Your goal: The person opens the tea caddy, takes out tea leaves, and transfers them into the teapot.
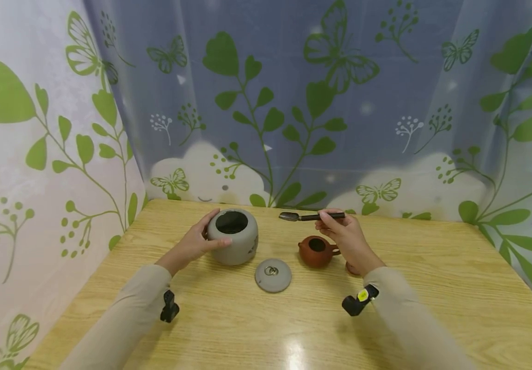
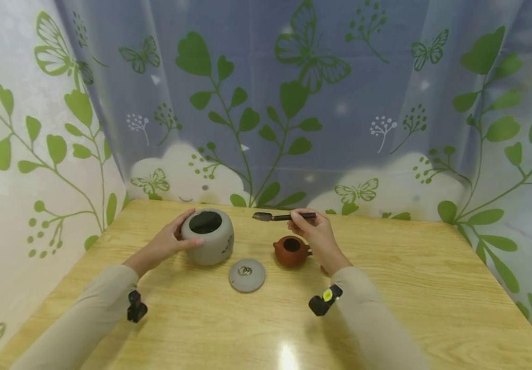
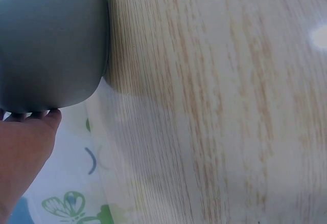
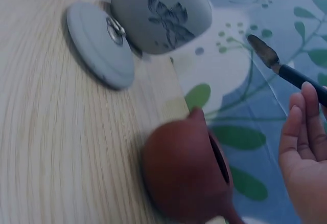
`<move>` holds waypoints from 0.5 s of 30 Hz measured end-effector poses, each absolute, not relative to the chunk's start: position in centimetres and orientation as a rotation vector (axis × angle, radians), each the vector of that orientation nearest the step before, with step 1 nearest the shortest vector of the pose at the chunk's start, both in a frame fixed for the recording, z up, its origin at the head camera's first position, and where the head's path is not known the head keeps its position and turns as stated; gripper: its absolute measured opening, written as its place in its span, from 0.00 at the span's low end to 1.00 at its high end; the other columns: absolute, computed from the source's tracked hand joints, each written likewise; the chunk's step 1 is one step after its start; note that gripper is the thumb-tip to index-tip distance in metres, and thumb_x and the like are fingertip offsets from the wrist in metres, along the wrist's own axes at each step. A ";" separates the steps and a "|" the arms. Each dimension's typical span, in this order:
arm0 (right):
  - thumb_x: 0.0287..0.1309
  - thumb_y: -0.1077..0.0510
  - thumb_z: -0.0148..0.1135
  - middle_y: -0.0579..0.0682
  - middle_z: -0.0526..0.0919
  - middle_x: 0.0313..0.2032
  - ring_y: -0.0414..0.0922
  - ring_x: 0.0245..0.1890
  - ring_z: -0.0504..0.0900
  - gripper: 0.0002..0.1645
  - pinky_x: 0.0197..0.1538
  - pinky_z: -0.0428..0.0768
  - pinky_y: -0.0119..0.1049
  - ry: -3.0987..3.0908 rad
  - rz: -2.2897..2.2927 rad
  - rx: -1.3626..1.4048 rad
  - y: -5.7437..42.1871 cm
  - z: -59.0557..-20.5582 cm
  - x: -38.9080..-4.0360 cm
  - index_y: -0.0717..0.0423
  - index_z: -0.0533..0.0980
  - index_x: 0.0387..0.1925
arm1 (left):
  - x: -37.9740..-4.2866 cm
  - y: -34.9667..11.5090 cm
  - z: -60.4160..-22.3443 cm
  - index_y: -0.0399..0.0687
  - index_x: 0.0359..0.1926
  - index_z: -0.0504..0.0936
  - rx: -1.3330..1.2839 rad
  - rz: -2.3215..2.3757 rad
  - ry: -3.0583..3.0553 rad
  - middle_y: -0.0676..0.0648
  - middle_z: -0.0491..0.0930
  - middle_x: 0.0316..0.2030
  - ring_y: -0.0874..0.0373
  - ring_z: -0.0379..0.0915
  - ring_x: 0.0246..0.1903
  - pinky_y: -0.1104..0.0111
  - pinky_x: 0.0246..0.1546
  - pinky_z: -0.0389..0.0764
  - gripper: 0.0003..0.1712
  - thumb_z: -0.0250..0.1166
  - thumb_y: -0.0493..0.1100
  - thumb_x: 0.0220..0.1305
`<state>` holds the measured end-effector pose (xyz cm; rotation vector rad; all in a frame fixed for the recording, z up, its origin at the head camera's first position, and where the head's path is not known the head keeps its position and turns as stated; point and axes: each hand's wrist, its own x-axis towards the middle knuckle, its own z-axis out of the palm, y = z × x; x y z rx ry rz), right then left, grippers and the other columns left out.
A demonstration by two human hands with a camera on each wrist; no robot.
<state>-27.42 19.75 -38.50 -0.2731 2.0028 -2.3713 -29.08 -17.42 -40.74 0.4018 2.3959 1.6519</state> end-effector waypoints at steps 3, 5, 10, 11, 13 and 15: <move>0.66 0.52 0.58 0.44 0.82 0.33 0.38 0.38 0.81 0.12 0.49 0.80 0.31 2.035 -2.343 -0.299 18.6 -38.4 -27.6 0.55 0.75 0.45 | -29.1 -17.4 -40.8 0.62 0.76 0.42 0.390 1.656 2.387 0.42 0.45 0.74 0.43 0.47 0.72 0.47 0.67 0.58 0.57 0.72 0.50 0.57; 0.67 0.53 0.57 0.43 0.82 0.33 0.38 0.37 0.81 0.15 0.48 0.80 0.31 2.079 -2.309 -0.342 17.9 -38.2 -27.7 0.60 0.75 0.47 | -29.1 -17.4 -40.8 0.62 0.76 0.42 0.386 1.657 2.384 0.42 0.44 0.74 0.43 0.46 0.72 0.47 0.67 0.58 0.57 0.72 0.50 0.56; 0.68 0.53 0.56 0.41 0.84 0.32 0.37 0.37 0.83 0.24 0.48 0.81 0.34 2.188 -2.200 -0.436 16.0 -37.9 -27.9 0.70 0.73 0.54 | -29.2 -17.4 -40.9 0.62 0.76 0.42 0.387 1.660 2.389 0.42 0.45 0.74 0.44 0.47 0.72 0.47 0.67 0.58 0.57 0.72 0.51 0.56; 0.68 0.53 0.56 0.41 0.84 0.32 0.37 0.36 0.83 0.24 0.48 0.81 0.34 2.205 -2.185 -0.450 15.6 -37.8 -28.0 0.70 0.73 0.54 | -29.2 -17.4 -40.9 0.62 0.76 0.42 0.387 1.661 2.390 0.42 0.45 0.74 0.44 0.47 0.72 0.47 0.67 0.58 0.57 0.72 0.51 0.56; 0.67 0.54 0.57 0.42 0.84 0.33 0.38 0.35 0.83 0.23 0.47 0.81 0.35 2.242 -2.161 -0.467 14.8 -37.6 -28.0 0.69 0.74 0.53 | -29.2 -17.4 -40.9 0.62 0.76 0.42 0.390 1.661 2.394 0.41 0.45 0.74 0.44 0.47 0.72 0.47 0.67 0.58 0.57 0.72 0.51 0.56; 0.67 0.54 0.58 0.44 0.84 0.33 0.38 0.34 0.82 0.21 0.45 0.81 0.35 2.273 -2.147 -0.478 13.9 -37.5 -28.1 0.67 0.76 0.53 | -29.3 -17.4 -40.9 0.62 0.76 0.42 0.394 1.658 2.395 0.42 0.45 0.74 0.44 0.47 0.72 0.47 0.67 0.58 0.57 0.72 0.51 0.56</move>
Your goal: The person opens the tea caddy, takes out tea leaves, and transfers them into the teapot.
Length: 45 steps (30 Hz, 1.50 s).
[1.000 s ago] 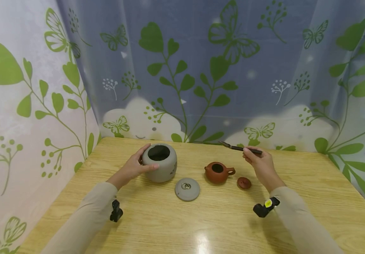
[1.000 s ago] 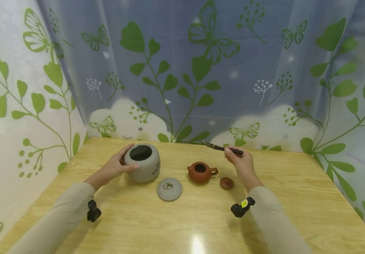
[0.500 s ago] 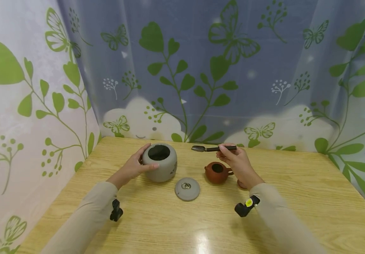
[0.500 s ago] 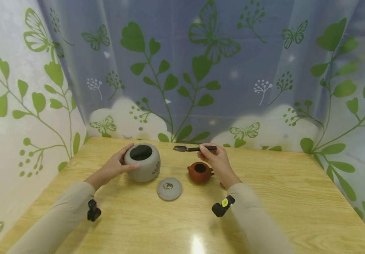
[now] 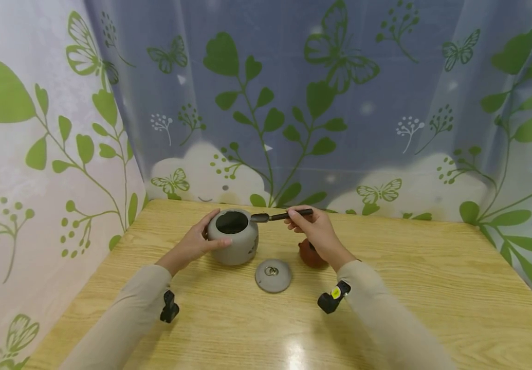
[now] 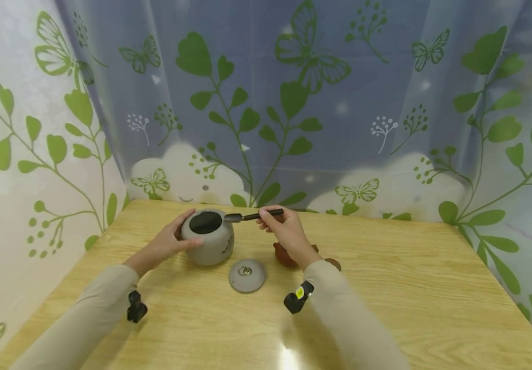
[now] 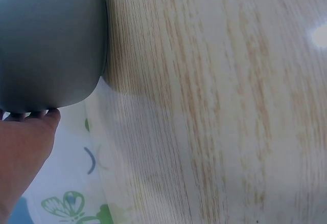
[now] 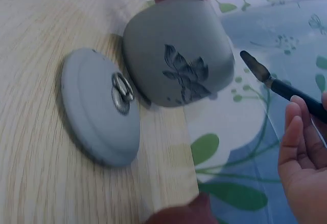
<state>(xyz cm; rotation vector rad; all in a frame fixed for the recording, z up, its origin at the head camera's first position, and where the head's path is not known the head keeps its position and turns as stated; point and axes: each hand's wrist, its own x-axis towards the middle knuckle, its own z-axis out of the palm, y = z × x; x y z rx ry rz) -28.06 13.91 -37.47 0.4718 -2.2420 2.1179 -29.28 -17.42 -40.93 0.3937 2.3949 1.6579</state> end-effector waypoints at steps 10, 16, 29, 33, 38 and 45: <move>0.66 0.55 0.59 0.57 0.84 0.40 0.48 0.39 0.84 0.16 0.48 0.81 0.44 -2.367 1.886 0.495 10.0 -37.0 -28.2 0.60 0.78 0.50 | -29.2 -17.3 -40.8 0.62 0.76 0.42 0.405 1.664 2.387 0.42 0.45 0.74 0.44 0.47 0.72 0.47 0.66 0.60 0.57 0.72 0.50 0.57; 0.65 0.53 0.60 0.50 0.85 0.37 0.45 0.36 0.83 0.13 0.39 0.81 0.36 -2.439 1.624 0.527 8.0 -37.3 -28.4 0.54 0.81 0.46 | -29.0 -17.3 -40.8 0.61 0.76 0.42 0.400 1.671 2.388 0.40 0.46 0.74 0.42 0.48 0.71 0.46 0.66 0.60 0.57 0.72 0.49 0.57; 0.64 0.56 0.60 0.49 0.84 0.33 0.41 0.31 0.81 0.11 0.31 0.79 0.31 -2.516 1.309 0.570 5.0 -37.9 -28.4 0.58 0.82 0.43 | -29.0 -17.5 -41.0 0.61 0.76 0.41 0.418 1.658 2.399 0.43 0.43 0.75 0.43 0.46 0.72 0.46 0.65 0.60 0.57 0.71 0.52 0.57; 0.64 0.57 0.61 0.49 0.84 0.33 0.41 0.30 0.81 0.12 0.32 0.79 0.32 -2.528 1.236 0.546 4.5 -38.0 -28.4 0.59 0.82 0.44 | -29.2 -17.3 -40.9 0.61 0.76 0.42 0.431 1.666 2.399 0.44 0.43 0.75 0.44 0.46 0.72 0.47 0.66 0.60 0.56 0.71 0.52 0.57; 0.63 0.58 0.62 0.51 0.85 0.34 0.44 0.32 0.82 0.11 0.34 0.81 0.36 -2.522 1.102 0.557 4.0 -37.9 -28.6 0.60 0.82 0.43 | -29.1 -17.3 -40.8 0.61 0.76 0.41 0.441 1.663 2.389 0.44 0.42 0.75 0.44 0.45 0.72 0.46 0.65 0.60 0.56 0.70 0.50 0.59; 0.63 0.58 0.61 0.51 0.85 0.33 0.43 0.30 0.82 0.10 0.32 0.80 0.33 -2.580 1.071 0.578 3.6 -37.8 -28.6 0.58 0.83 0.41 | -29.1 -17.4 -41.0 0.62 0.76 0.41 0.420 1.653 2.398 0.43 0.43 0.75 0.43 0.46 0.72 0.46 0.65 0.61 0.56 0.70 0.51 0.59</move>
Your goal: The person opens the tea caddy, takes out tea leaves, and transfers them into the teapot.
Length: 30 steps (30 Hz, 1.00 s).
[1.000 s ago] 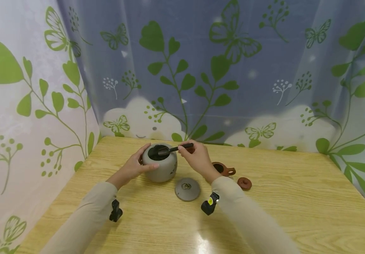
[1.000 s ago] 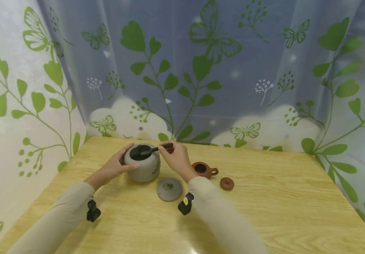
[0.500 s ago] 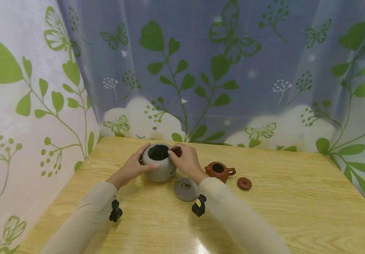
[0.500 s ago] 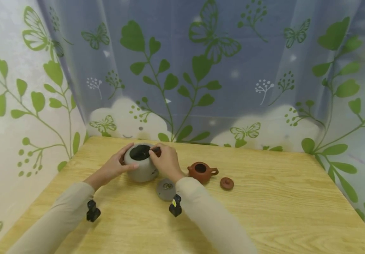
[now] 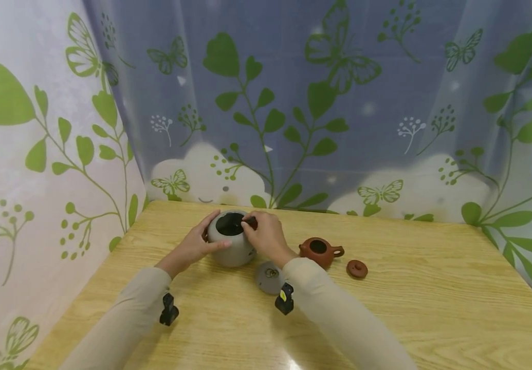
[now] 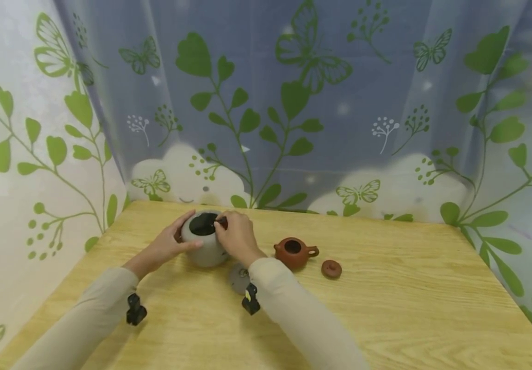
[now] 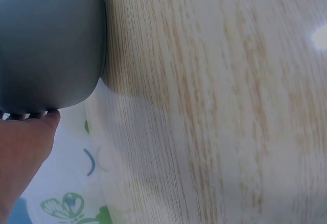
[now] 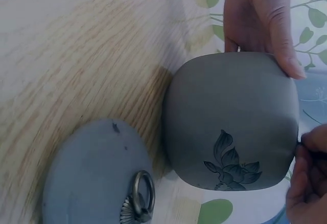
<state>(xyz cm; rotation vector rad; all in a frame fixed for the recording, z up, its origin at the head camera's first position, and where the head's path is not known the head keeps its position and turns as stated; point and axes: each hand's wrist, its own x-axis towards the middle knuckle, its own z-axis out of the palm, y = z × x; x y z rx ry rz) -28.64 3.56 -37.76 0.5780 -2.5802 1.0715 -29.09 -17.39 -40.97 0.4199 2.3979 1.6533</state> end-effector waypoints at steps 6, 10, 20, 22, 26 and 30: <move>0.64 0.57 0.61 0.48 0.83 0.28 0.39 0.24 0.76 0.09 0.27 0.74 0.31 -2.615 1.176 0.631 3.7 -37.6 -28.6 0.56 0.83 0.39 | -28.8 -17.4 -40.6 0.60 0.76 0.41 0.412 1.649 2.389 0.42 0.43 0.75 0.42 0.46 0.72 0.46 0.65 0.60 0.56 0.70 0.50 0.59; 0.64 0.56 0.60 0.47 0.82 0.27 0.39 0.25 0.75 0.09 0.28 0.74 0.31 -2.622 1.281 0.630 3.9 -37.6 -28.5 0.55 0.83 0.38 | -28.8 -17.4 -40.6 0.60 0.76 0.40 0.410 1.647 2.384 0.42 0.43 0.75 0.42 0.47 0.71 0.46 0.64 0.61 0.56 0.70 0.50 0.59; 0.64 0.57 0.60 0.50 0.83 0.26 0.39 0.26 0.78 0.10 0.30 0.76 0.31 -2.562 1.676 0.451 4.1 -37.2 -28.3 0.59 0.83 0.36 | -29.2 -17.4 -40.9 0.64 0.76 0.41 0.424 1.658 2.389 0.45 0.42 0.75 0.45 0.46 0.72 0.47 0.65 0.61 0.57 0.71 0.52 0.57; 0.64 0.57 0.61 0.50 0.83 0.26 0.39 0.25 0.79 0.10 0.31 0.77 0.31 -2.546 1.747 0.410 4.0 -37.3 -28.4 0.60 0.83 0.36 | -29.2 -17.5 -41.0 0.63 0.76 0.41 0.424 1.655 2.390 0.44 0.42 0.75 0.45 0.46 0.72 0.47 0.65 0.61 0.57 0.71 0.52 0.57; 0.62 0.57 0.62 0.49 0.83 0.24 0.37 0.24 0.78 0.10 0.32 0.78 0.30 -2.508 1.887 0.311 4.0 -37.5 -28.5 0.61 0.83 0.35 | -29.2 -17.5 -41.0 0.63 0.76 0.41 0.418 1.657 2.386 0.45 0.42 0.75 0.45 0.46 0.72 0.48 0.65 0.61 0.56 0.70 0.52 0.58; 0.62 0.57 0.63 0.47 0.82 0.22 0.37 0.23 0.78 0.11 0.33 0.79 0.31 -2.464 2.016 0.200 4.0 -37.5 -28.5 0.62 0.82 0.34 | -29.2 -17.5 -41.1 0.63 0.76 0.41 0.423 1.665 2.377 0.44 0.42 0.75 0.45 0.47 0.72 0.47 0.65 0.61 0.56 0.70 0.52 0.58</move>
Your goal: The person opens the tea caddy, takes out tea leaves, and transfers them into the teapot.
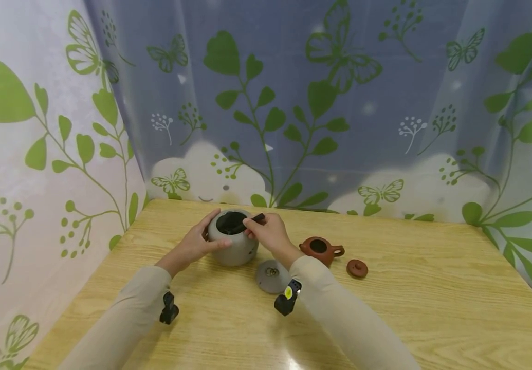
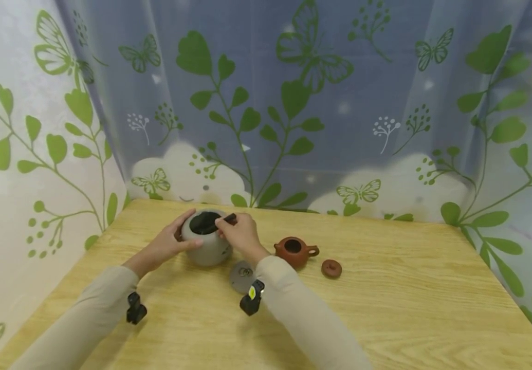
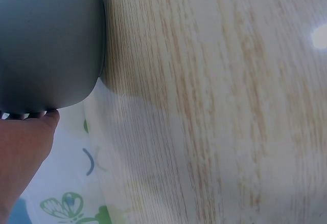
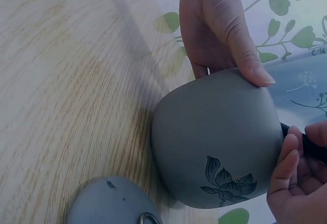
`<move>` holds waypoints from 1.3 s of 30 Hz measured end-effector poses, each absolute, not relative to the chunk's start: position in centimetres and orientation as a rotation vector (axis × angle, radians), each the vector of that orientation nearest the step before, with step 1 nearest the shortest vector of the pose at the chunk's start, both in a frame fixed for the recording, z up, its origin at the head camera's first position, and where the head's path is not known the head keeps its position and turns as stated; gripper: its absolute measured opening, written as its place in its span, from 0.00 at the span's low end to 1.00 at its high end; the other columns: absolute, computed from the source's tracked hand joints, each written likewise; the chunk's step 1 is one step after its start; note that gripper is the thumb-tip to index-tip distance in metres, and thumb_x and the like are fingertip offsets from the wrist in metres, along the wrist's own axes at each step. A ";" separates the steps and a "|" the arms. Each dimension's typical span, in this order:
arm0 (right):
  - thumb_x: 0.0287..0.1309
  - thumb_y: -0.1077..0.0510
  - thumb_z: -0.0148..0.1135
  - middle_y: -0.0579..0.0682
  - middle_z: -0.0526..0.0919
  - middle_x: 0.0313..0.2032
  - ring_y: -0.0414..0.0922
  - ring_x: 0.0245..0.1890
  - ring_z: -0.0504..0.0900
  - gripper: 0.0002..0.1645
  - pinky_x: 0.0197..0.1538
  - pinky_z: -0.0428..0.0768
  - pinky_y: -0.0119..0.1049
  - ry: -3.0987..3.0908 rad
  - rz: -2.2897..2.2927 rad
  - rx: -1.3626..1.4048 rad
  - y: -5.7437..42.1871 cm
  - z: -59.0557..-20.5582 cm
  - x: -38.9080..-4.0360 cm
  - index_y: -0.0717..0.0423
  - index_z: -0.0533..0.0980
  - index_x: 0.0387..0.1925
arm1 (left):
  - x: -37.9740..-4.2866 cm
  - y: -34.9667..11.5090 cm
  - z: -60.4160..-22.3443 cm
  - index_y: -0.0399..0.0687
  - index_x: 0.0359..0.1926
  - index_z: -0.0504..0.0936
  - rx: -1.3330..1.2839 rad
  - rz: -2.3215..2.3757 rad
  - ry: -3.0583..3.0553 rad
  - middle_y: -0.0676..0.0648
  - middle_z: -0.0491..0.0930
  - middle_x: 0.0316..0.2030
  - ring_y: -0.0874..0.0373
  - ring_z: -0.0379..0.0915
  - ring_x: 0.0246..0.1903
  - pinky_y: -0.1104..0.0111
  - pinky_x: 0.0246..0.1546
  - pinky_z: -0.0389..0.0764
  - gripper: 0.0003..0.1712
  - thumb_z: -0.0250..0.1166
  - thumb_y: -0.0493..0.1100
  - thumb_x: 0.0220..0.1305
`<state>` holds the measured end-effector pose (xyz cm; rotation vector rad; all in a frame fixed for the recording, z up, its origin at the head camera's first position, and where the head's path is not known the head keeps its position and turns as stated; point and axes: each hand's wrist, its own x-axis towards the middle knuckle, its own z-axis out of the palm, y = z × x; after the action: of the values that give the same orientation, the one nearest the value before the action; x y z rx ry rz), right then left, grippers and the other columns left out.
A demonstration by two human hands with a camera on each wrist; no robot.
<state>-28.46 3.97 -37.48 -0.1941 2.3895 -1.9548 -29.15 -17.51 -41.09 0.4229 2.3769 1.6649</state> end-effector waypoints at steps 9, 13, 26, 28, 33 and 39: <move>0.63 0.58 0.62 0.46 0.82 0.22 0.36 0.22 0.79 0.11 0.34 0.81 0.31 2.258 -2.065 -0.076 4.2 -37.6 -28.4 0.65 0.81 0.36 | -29.1 -17.4 -41.2 0.61 0.76 0.41 0.412 1.666 2.383 0.42 0.47 0.74 0.44 0.49 0.71 0.48 0.65 0.62 0.57 0.71 0.51 0.58; 0.63 0.58 0.62 0.46 0.82 0.21 0.35 0.21 0.79 0.12 0.32 0.80 0.29 2.228 -2.106 -0.061 4.3 -37.9 -28.5 0.66 0.81 0.36 | -29.2 -17.5 -41.4 0.61 0.76 0.41 0.416 1.677 2.379 0.42 0.47 0.74 0.45 0.49 0.71 0.48 0.66 0.60 0.57 0.71 0.50 0.58; 0.64 0.57 0.61 0.44 0.82 0.21 0.36 0.22 0.79 0.12 0.33 0.78 0.30 2.159 -2.189 0.021 5.0 -37.7 -28.6 0.65 0.82 0.37 | -29.2 -17.3 -41.2 0.59 0.77 0.42 0.411 1.697 2.374 0.41 0.48 0.74 0.44 0.49 0.71 0.48 0.66 0.61 0.57 0.71 0.48 0.58; 0.64 0.57 0.60 0.44 0.82 0.21 0.36 0.21 0.79 0.13 0.32 0.77 0.29 2.136 -2.209 0.040 5.2 -37.5 -28.6 0.65 0.82 0.38 | -29.2 -17.3 -41.1 0.59 0.76 0.42 0.408 1.691 2.377 0.41 0.47 0.74 0.44 0.49 0.71 0.48 0.65 0.61 0.57 0.71 0.48 0.58; 0.64 0.59 0.59 0.44 0.82 0.20 0.36 0.20 0.79 0.12 0.29 0.76 0.26 2.062 -2.261 0.093 5.7 -37.2 -28.5 0.67 0.80 0.41 | -29.1 -17.2 -41.0 0.61 0.76 0.42 0.406 1.677 2.382 0.41 0.46 0.74 0.43 0.48 0.71 0.48 0.65 0.61 0.57 0.71 0.49 0.57; 0.65 0.59 0.59 0.45 0.82 0.21 0.38 0.23 0.79 0.12 0.29 0.76 0.25 2.009 -2.300 0.105 6.3 -36.8 -28.1 0.66 0.79 0.40 | -29.1 -17.4 -41.2 0.63 0.76 0.42 0.412 1.691 2.368 0.42 0.45 0.74 0.44 0.47 0.71 0.47 0.66 0.60 0.56 0.71 0.49 0.58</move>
<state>-28.07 6.27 -36.80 0.1053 2.0091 -2.2999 -29.08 -17.37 -41.16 0.4123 2.3680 1.6914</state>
